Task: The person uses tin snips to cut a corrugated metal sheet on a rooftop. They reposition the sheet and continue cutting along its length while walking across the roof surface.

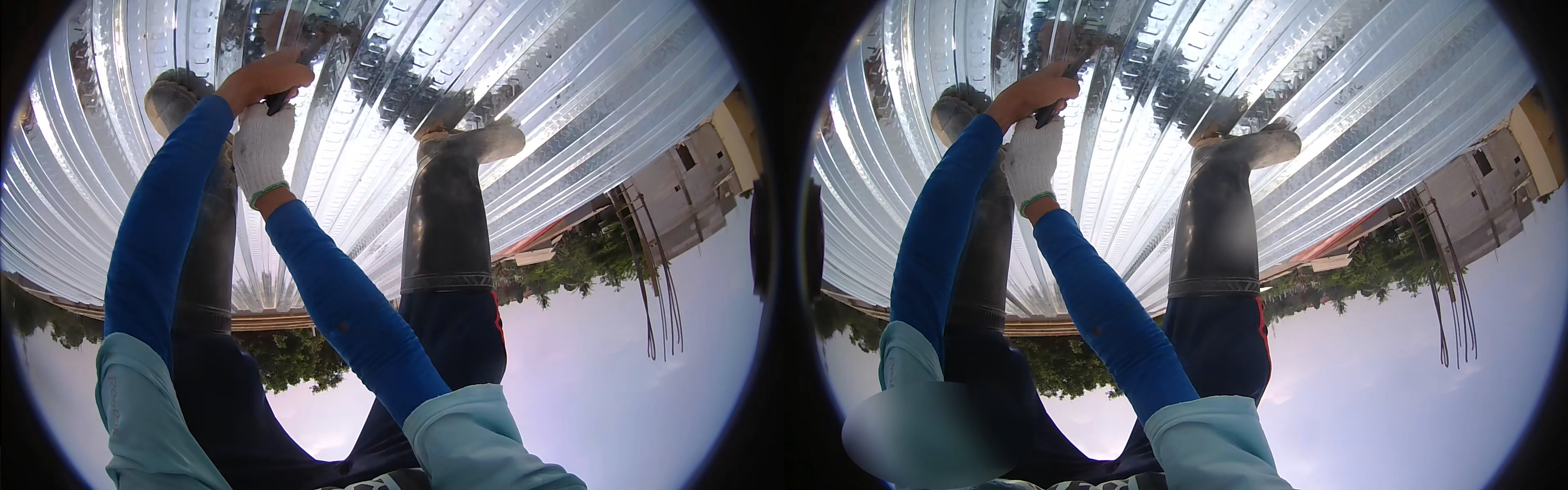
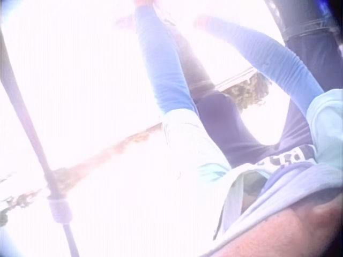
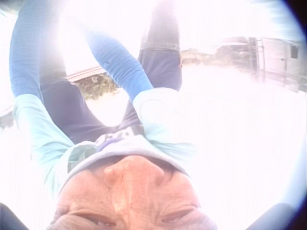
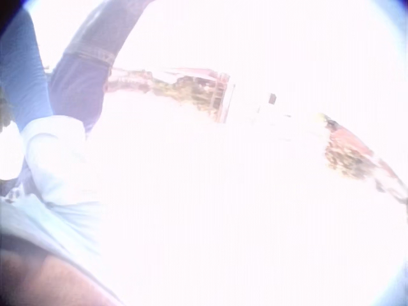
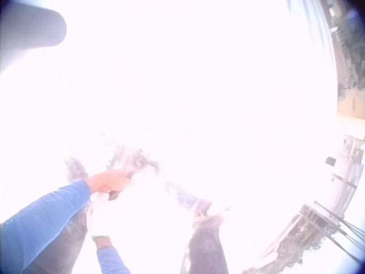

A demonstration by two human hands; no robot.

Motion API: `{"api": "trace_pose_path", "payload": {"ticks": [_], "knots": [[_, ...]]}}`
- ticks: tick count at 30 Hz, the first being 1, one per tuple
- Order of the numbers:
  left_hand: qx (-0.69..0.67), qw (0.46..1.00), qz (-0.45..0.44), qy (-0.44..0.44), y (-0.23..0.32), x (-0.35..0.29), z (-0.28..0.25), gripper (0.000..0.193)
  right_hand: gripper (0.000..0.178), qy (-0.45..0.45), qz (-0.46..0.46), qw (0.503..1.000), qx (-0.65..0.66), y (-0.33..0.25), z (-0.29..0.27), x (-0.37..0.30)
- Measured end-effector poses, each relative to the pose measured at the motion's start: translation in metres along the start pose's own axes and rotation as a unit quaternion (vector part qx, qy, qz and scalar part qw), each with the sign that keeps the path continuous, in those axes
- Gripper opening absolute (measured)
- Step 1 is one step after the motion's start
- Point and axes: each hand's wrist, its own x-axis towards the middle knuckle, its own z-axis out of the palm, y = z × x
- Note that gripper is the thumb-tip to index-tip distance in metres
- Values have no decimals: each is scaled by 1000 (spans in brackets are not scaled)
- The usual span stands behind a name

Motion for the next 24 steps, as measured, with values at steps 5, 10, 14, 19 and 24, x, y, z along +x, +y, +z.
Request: {"api": "trace_pose_path", "payload": {"ticks": [5,10,14,19,24], "knots": [[51,999,1,5,-6,0,-5,16,39,70,-74,994,-50,25,15,20],[43,999,-6,10,-9,-2,-6,21,40,45,-56,995,-62,9,7,7],[206,970,-50,118,15,-6,13,27,43,-1,-91,996,20,14,6,12],[417,887,48,193,-6,5,6,30,50,20,-204,976,-70,45,14,18],[420,874,114,214,-16,7,19,26,60,10,-227,965,-134,64,2,37]]}}
